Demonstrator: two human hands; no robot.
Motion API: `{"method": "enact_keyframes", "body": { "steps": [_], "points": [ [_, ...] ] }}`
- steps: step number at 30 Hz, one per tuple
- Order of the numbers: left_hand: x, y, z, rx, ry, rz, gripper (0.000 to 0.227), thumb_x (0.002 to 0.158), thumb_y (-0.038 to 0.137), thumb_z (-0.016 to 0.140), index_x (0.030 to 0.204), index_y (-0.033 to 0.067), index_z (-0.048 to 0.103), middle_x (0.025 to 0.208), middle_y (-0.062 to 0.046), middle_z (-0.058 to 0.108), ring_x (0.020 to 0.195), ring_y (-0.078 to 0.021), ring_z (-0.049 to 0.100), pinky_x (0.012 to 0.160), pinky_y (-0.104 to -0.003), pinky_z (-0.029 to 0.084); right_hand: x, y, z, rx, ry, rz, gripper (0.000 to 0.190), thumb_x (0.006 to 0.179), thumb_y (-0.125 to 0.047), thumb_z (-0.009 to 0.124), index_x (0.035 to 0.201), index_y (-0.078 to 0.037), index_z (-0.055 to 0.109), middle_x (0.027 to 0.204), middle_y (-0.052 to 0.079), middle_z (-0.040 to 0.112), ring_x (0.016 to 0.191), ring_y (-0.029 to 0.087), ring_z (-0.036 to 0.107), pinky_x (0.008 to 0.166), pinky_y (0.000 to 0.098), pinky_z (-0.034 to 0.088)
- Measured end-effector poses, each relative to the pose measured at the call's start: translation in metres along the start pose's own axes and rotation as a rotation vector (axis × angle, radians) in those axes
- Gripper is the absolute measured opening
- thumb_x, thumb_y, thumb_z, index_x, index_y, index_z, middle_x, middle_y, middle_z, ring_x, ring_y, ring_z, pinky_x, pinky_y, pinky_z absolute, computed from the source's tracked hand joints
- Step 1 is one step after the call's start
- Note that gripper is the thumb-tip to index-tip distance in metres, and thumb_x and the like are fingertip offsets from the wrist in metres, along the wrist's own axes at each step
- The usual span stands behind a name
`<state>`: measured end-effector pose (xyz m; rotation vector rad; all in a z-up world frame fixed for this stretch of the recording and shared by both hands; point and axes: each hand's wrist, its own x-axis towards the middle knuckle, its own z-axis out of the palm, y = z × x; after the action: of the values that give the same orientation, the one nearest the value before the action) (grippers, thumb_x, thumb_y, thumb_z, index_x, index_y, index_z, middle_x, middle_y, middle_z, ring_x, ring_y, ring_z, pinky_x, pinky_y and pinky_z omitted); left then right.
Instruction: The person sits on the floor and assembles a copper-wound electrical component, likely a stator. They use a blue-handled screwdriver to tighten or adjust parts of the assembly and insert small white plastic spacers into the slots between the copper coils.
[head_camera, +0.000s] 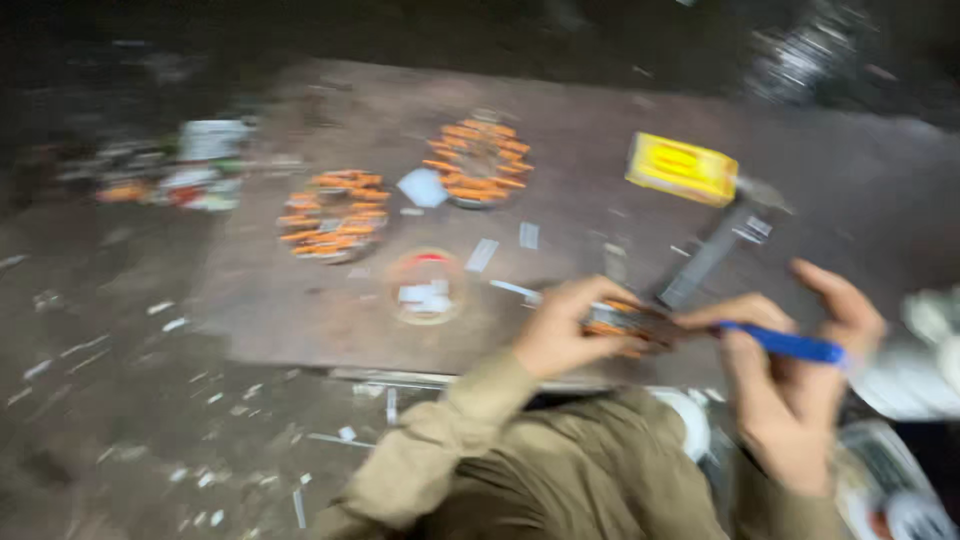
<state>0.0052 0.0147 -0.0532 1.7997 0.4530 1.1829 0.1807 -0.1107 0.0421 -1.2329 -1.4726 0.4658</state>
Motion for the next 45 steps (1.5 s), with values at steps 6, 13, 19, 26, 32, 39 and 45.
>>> {"method": "enact_keyframes", "body": {
  "steps": [6,13,19,26,32,39,45],
  "points": [
    [0.006,0.019,-0.007,0.083,-0.008,-0.003,0.039,0.076,0.027,0.091,0.105,0.0101,0.071,0.1,-0.006,0.076,0.092,-0.0237,0.077,0.079,-0.034,0.057,0.021,-0.024,-0.001,0.208,-0.169,-0.031,0.067,0.109,-0.004,0.058,0.157,-0.01,0.011,0.107,0.026,0.07,0.097,0.029,0.073,0.098,0.0439,0.06],
    [0.008,0.026,-0.01,0.098,-0.012,0.008,0.039,0.076,0.024,0.091,0.104,0.0075,0.069,0.101,-0.008,0.075,0.093,-0.0248,0.076,0.08,-0.034,0.058,0.022,-0.022,0.0,0.231,-0.229,0.01,0.076,0.108,-0.01,0.062,0.162,-0.009,0.009,0.11,0.025,0.07,0.101,0.029,0.073,0.1,0.045,0.061],
    [0.009,0.027,-0.009,0.103,-0.017,0.017,0.037,0.076,0.02,0.09,0.104,0.0081,0.07,0.101,-0.009,0.075,0.094,-0.0257,0.077,0.079,-0.034,0.058,0.023,-0.031,-0.006,0.146,-0.317,0.011,0.076,0.105,-0.011,0.061,0.16,-0.005,0.01,0.108,0.021,0.07,0.103,0.028,0.073,0.097,0.0423,0.06],
    [0.009,0.022,-0.009,0.104,-0.003,0.049,0.035,0.076,0.017,0.087,0.105,0.0075,0.069,0.102,-0.01,0.075,0.095,-0.0272,0.077,0.081,-0.035,0.058,0.029,-0.041,0.003,-0.015,-0.375,0.078,0.072,0.101,-0.001,0.06,0.158,-0.003,0.016,0.106,0.016,0.071,0.096,0.021,0.07,0.093,0.0357,0.056],
    [0.01,0.022,-0.008,0.062,-0.015,0.02,0.033,0.078,0.016,0.086,0.106,0.0076,0.07,0.102,-0.009,0.075,0.094,-0.0259,0.077,0.08,-0.035,0.059,0.018,-0.034,0.005,-0.301,-0.369,-0.105,0.062,0.097,0.0,0.064,0.149,-0.003,0.03,0.101,0.013,0.074,0.097,0.022,0.074,0.096,0.0396,0.053],
    [0.012,0.02,-0.007,0.071,-0.071,0.017,0.029,0.077,0.015,0.085,0.103,0.0096,0.072,0.098,-0.007,0.076,0.091,-0.0242,0.077,0.079,-0.034,0.057,-0.012,0.014,0.013,0.003,-0.118,-0.33,0.03,0.103,-0.008,0.064,0.126,-0.003,0.045,0.107,0.024,0.074,0.089,0.029,0.074,0.081,0.0401,0.058],
    [0.02,0.02,-0.005,0.081,-0.119,0.055,0.034,0.074,0.02,0.087,0.102,0.0098,0.072,0.099,-0.007,0.077,0.092,-0.0242,0.076,0.08,-0.035,0.057,-0.028,0.03,0.01,0.077,-0.022,-0.333,0.023,0.106,-0.017,0.063,0.095,-0.001,0.05,0.101,0.025,0.072,0.09,0.036,0.073,0.081,0.0454,0.06]
  ]
}}
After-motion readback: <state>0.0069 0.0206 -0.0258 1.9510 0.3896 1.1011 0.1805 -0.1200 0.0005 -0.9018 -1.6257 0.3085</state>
